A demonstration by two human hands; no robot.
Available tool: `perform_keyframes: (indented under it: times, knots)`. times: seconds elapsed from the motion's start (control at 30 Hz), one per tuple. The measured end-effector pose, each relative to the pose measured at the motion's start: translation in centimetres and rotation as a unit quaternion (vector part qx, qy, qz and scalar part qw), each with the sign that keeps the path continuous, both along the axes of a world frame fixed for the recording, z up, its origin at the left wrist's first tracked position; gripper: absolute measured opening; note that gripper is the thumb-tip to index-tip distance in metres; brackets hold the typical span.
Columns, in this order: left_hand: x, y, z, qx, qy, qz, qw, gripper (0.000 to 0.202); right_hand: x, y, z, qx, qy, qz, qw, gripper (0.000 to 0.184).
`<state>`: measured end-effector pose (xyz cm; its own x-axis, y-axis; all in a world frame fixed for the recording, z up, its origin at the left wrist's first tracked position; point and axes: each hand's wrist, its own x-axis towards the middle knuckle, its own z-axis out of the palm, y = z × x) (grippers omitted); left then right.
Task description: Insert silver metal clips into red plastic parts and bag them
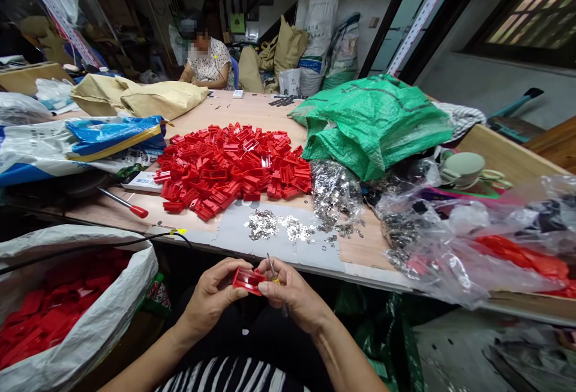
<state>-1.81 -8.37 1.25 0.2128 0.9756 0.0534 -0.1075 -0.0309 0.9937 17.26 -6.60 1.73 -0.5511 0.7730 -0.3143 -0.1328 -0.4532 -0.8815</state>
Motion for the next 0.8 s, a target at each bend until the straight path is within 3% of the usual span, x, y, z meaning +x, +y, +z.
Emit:
perform_keyframes:
  times: [0.1, 0.2, 0.27, 0.33, 0.4, 0.47, 0.6, 0.8]
  knots:
    - [0.0, 0.3, -1.0, -0.089, -0.094, -0.022, 0.991, 0.027, 0.2, 0.3, 0.2, 0.026, -0.023, 0.021, 0.999, 0.042]
    - [0.2, 0.3, -1.7, -0.156, -0.176, -0.002, 0.972, 0.032, 0.9, 1.8, 0.4, 0.142, -0.141, 0.009, 0.98, 0.036]
    - [0.3, 0.1, -1.7, -0.194, -0.221, 0.006, 0.956, 0.036, 1.5, 3.4, 0.5, 0.261, -0.288, -0.043, 0.92, 0.025]
    - [0.3, 0.0, -1.4, -0.227, -0.257, -0.001, 0.939, 0.041, 2.1, 5.1, 0.4, 0.363, -0.43, -0.075, 0.823, 0.017]
    - [0.3, -0.1, -1.1, -0.246, -0.274, -0.009, 0.93, 0.044, 2.2, 6.5, 0.2, 0.416, -0.52, -0.064, 0.743, 0.02]
    - [0.2, -0.1, -0.9, -0.255, -0.277, -0.009, 0.927, 0.046, 2.1, 7.4, 0.0, 0.433, -0.564, -0.031, 0.702, 0.022]
    - [0.0, 0.0, -1.1, -0.258, -0.273, -0.006, 0.927, 0.045, 1.4, 8.2, -0.1, 0.439, -0.607, 0.017, 0.663, 0.014]
    - [-0.1, 0.2, -1.3, -0.256, -0.272, 0.0, 0.928, 0.043, 1.1, 8.4, 0.0, 0.434, -0.613, 0.03, 0.659, 0.007]
